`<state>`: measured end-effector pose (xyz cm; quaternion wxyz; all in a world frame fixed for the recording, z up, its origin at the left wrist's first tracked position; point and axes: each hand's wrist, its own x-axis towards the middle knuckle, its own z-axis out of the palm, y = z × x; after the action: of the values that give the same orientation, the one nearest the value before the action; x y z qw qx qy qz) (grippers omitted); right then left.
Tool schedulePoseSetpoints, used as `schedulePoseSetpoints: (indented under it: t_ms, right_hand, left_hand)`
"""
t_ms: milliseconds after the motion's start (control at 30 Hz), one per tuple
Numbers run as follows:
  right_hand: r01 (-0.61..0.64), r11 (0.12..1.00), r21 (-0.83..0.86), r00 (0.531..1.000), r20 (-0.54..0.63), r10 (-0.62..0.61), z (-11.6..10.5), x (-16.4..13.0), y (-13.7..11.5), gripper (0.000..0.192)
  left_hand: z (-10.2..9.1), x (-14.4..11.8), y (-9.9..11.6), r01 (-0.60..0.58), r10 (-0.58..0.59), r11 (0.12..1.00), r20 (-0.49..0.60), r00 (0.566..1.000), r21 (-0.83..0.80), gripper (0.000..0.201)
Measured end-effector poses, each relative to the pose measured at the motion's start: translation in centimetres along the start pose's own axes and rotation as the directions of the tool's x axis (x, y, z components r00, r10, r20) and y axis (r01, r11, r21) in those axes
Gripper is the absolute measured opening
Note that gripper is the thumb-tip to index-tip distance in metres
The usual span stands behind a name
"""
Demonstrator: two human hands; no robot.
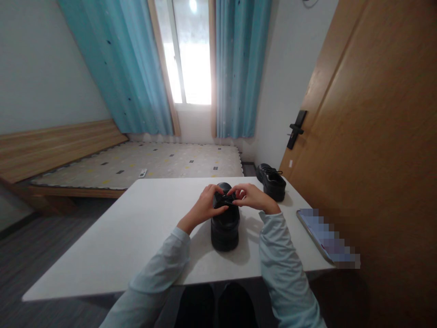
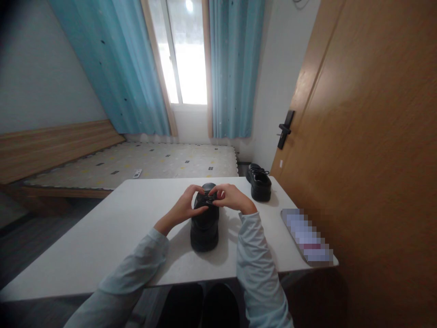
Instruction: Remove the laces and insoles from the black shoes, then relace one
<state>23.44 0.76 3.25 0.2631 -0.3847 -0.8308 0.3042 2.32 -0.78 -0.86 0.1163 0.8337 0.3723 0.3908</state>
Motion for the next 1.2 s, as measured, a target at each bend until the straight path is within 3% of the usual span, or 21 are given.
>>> schedulePoseSetpoints:
  t_ms: [167, 500, 867, 1033, 1200]
  right_hand:
    - [0.02, 0.975, -0.222, 0.998, -0.052, -0.032, 0.7, 0.1, -1.3, 0.022]
    - [0.016, 0.962, -0.271, 0.997, -0.07, -0.036, 0.9, 0.0, -1.9, 0.013]
    - [0.144, 0.989, 0.02, 0.98, -0.142, -0.14, 0.6, 0.2, -1.9, 0.002]
    - [0.204, 0.95, 0.237, 0.958, -0.249, -0.144, 0.3, -0.2, -2.2, 0.015]
    - [0.195, 0.924, 0.33, 0.943, -0.321, -0.085, 0.3, -0.2, -2.1, 0.024]
  left_hand:
    - [0.1, 0.0, -0.1, 0.007, -0.007, 1.0, 0.005, 1.0, -0.011, 0.034]
    - [-0.1, -0.1, 0.3, -0.036, 0.034, 0.998, 0.038, 0.999, 0.055, 0.012]
    - [-0.7, 0.0, 0.6, -0.035, 0.026, 0.993, -0.08, 0.996, -0.116, 0.011]
    - [-1.1, 0.0, 0.6, -0.045, 0.021, 0.98, -0.123, 0.992, -0.196, 0.013]
    - [-0.9, 0.0, 0.4, -0.024, -0.005, 0.975, -0.134, 0.991, -0.219, 0.014]
